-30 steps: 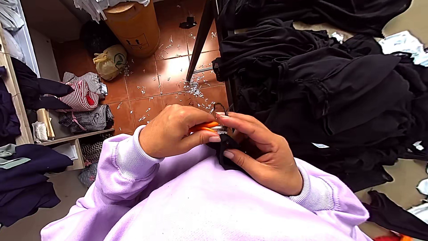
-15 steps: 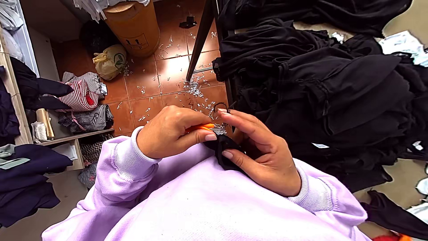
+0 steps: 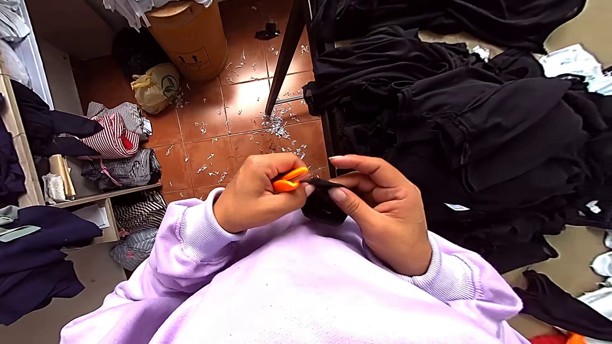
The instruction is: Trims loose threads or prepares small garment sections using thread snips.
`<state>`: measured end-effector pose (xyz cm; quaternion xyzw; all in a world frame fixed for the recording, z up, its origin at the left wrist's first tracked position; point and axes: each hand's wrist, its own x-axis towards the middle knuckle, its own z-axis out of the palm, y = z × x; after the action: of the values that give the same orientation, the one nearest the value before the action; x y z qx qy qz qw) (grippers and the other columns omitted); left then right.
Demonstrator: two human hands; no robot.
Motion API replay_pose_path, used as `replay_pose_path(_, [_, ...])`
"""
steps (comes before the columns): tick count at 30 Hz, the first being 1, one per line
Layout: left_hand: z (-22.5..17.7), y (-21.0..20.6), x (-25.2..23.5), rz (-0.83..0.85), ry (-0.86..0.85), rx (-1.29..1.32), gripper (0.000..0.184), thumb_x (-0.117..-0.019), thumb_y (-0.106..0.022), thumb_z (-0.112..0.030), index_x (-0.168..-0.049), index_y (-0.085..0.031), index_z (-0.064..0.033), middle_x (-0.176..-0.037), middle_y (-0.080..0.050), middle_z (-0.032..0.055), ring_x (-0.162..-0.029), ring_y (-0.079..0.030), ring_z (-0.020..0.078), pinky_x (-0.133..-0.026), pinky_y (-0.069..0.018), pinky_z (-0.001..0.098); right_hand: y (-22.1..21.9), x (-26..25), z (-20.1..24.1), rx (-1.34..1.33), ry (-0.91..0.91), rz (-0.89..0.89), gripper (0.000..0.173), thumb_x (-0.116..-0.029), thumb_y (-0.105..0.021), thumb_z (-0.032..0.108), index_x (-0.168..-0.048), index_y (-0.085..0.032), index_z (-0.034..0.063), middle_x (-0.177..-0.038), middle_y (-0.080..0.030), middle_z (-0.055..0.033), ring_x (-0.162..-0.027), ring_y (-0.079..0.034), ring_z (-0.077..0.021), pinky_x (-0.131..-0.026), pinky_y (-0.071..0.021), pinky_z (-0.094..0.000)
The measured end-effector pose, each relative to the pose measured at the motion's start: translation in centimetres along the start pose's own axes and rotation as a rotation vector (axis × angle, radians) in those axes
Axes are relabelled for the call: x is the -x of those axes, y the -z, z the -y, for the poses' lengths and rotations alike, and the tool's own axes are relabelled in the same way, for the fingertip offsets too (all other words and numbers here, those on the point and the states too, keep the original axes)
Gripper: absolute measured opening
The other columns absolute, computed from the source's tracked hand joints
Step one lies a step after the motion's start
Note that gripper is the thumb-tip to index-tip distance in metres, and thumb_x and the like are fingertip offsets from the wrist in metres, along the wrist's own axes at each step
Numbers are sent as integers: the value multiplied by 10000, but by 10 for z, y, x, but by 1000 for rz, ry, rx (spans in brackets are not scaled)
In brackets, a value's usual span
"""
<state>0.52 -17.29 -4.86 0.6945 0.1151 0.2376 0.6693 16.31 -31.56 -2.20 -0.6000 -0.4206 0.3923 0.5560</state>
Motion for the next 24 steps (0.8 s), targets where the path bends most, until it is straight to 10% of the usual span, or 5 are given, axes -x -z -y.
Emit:
replay_pose_path(7, [0,-1,-4,-12,44,112,92,-853,-594,55,-942,-598,34,-771,-599,10,-658,-534,-5,-583,-442,136,2,1,-4,-423,-142,46,286,-1015,-566,39,-1295,-619,71,-979,-754,4,-905,-721,-65,-849,-604,-247])
replay_pose_path(12, [0,0,-4,-49,-156,-34,136,-868,-580,53,-945,-686,91,-957,-681,128,-920,-634,91,-817,-528,211,0,2,-2,-290,-79,10,300,-1002,-548,-8,-1289,-597,65,-938,-746,37,-863,-711,-43,-822,-596,-215])
replay_pose_path(17, [-6,-2,-4,-43,-312,-366,241,-895,-769,-167,-988,-751,54,-972,-663,148,-916,-620,133,-785,-526,221,-2,2,0,-199,-69,-9,315,-1006,-529,-17,-1315,-579,25,-933,-747,44,-844,-709,-32,-807,-597,-206])
replay_pose_path(24, [0,0,-5,-153,-234,-344,139,-939,-662,-54,-882,-718,60,-892,-673,135,-859,-627,114,-762,-516,216,-3,2,-1,-123,-12,6,356,-998,-538,-28,-1352,-569,-37,-1066,-737,42,-887,-693,-4,-827,-587,-176])
